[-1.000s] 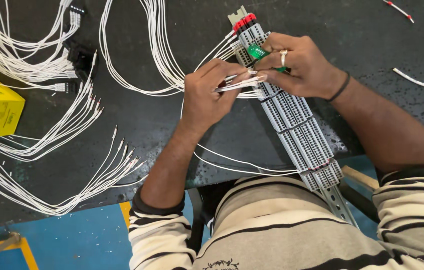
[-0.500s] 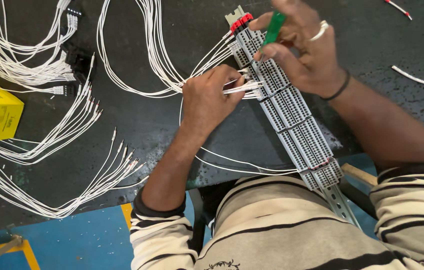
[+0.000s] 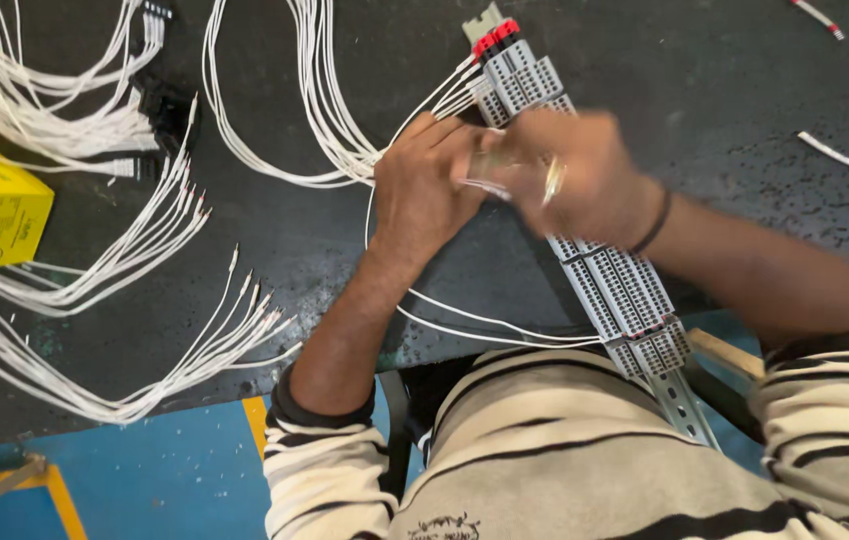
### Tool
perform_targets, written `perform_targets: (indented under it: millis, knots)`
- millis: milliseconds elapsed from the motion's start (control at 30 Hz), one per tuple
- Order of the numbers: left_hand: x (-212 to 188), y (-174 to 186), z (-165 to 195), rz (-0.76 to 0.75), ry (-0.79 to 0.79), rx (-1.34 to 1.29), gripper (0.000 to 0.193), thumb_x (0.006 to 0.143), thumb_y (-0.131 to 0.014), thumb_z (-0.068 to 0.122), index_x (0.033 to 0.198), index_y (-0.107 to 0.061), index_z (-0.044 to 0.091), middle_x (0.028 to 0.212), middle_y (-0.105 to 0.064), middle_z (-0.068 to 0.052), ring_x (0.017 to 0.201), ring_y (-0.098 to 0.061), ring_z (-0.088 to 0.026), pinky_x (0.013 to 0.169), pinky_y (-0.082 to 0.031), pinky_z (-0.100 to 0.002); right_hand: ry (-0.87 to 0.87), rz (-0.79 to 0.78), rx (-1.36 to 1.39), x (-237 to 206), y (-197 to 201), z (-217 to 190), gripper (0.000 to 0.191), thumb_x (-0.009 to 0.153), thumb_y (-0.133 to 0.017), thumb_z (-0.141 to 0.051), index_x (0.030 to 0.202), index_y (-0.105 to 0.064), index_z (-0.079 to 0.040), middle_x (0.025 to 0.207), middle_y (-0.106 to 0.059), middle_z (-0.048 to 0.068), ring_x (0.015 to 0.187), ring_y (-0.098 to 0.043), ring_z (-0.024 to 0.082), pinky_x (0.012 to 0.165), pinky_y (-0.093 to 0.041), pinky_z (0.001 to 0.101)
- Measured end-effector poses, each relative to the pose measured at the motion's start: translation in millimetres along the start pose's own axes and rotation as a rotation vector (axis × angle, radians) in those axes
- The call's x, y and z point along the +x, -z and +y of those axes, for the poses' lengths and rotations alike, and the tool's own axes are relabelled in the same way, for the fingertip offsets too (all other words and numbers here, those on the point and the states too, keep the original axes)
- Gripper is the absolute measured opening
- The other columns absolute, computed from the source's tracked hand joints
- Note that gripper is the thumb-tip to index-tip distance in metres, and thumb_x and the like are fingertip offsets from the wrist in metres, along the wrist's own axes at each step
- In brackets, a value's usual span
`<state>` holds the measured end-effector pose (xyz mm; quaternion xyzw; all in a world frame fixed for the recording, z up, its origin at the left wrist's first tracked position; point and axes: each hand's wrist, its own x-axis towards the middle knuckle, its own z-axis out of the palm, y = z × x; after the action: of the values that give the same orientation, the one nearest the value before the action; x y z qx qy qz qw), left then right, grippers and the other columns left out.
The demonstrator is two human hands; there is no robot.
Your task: The person sits at a workbench assembling a wiring harness. They pick white wires one at a time, insert each stripped end into a terminal block mounted on a DIN rail, and use a small green screwdriver to tighten the terminal screws, working along the row of terminals.
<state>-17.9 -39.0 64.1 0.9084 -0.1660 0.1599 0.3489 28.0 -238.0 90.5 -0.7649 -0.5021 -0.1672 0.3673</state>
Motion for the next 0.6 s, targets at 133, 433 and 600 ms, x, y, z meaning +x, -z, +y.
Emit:
perform_targets:
  millis: [133,433,600]
  knots:
    - [3.6,-0.9,3.0,-0.028,0.018,-0.051,0.015,0.083,-0.084,0.018,0.094,-0.075,0.014,0.088,-0.071,0.000,0.085,-0.067,-0.023,0.072,-0.054,-0.039,-0.188,0.101,0.361,-20.1,-6.4,15.6,0.044,0.106,-0.071,0.006,0.143,-0.054,-0.010,0.109,-0.066,0.013,0.095,-0.074,0.019,0.078,-0.061,0.0257]
    - [6.3,-8.6,5.7,-0.076,0.105,0.046,0.023,0.070,-0.088,0.024,0.088,-0.077,0.014,0.080,-0.071,-0.002,0.081,-0.069,-0.026,0.070,-0.055,-0.042,-0.055,0.042,0.299,-9.8,2.6,27.6,0.042,0.103,-0.078,0.000,0.140,-0.057,0.001,0.104,-0.067,0.011,0.076,-0.062,0.021,0.065,-0.051,0.0306]
    - [4.0,-0.9,3.9,0.000,0.017,-0.036,0.014,0.083,-0.086,0.020,0.090,-0.077,0.011,0.086,-0.073,-0.005,0.082,-0.069,-0.026,0.071,-0.055,-0.040,-0.309,0.291,0.206,-17.9,18.4,2.6,0.020,0.098,-0.073,-0.002,0.115,-0.063,-0.007,0.104,-0.062,0.013,0.077,-0.059,0.025,0.067,-0.049,0.0362]
